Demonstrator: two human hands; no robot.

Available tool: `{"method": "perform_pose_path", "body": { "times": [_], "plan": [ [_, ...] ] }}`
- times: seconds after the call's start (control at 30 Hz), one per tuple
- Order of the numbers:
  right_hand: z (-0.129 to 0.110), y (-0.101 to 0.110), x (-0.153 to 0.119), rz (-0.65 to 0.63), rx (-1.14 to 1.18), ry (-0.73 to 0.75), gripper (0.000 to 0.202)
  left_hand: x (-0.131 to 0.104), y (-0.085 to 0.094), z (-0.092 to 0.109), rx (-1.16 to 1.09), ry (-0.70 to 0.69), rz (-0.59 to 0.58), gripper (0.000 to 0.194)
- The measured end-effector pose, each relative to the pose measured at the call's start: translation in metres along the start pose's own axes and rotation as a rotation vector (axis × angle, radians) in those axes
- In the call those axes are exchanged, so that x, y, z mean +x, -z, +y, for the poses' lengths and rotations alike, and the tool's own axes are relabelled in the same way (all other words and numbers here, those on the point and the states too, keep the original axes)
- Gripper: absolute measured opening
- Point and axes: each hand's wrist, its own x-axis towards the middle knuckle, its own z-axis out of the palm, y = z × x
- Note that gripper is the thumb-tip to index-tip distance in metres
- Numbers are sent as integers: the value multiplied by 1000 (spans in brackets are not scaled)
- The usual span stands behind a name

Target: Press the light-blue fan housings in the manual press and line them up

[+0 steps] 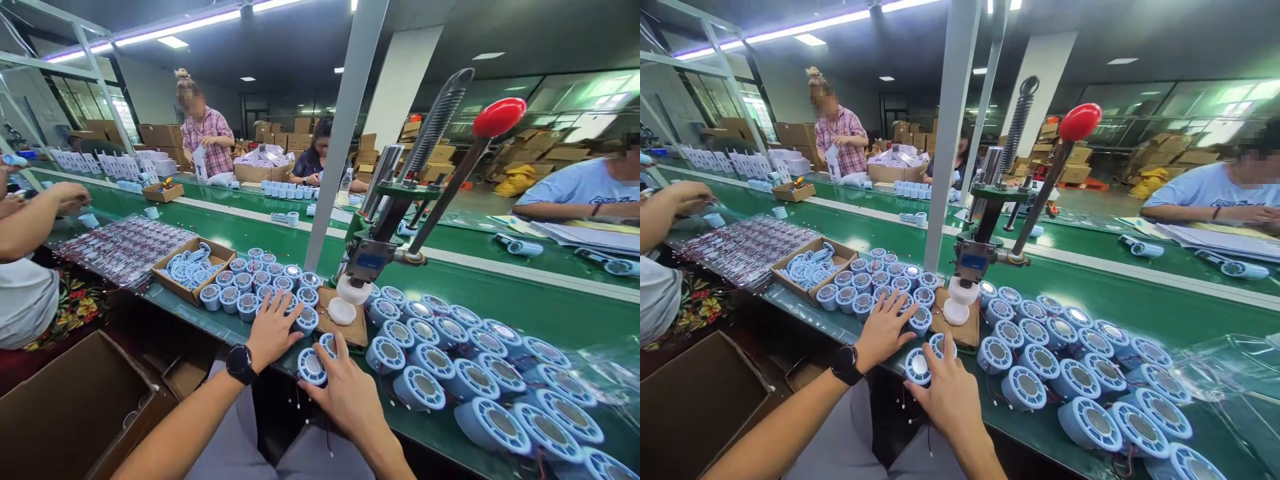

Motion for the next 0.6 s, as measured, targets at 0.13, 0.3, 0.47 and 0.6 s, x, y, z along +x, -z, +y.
{"method": "perform_pose_path", "body": {
  "times": [0.13,0.3,0.47,0.6],
  "plan": [
    [2,2,1,-10,41,-15,56,-6,-2,-1,-34,6,22,49],
    [-2,2,1,16,76,-86,61,-8,9,-4,-86,-101,-5,46],
    [-15,4,-14,85,155,-207,67,4,4,-5,-13,-221,-9,48],
    [-28,0,-50,187,271,-451,68,14,-2,-11,-1,-280,16,37]
  ]
}}
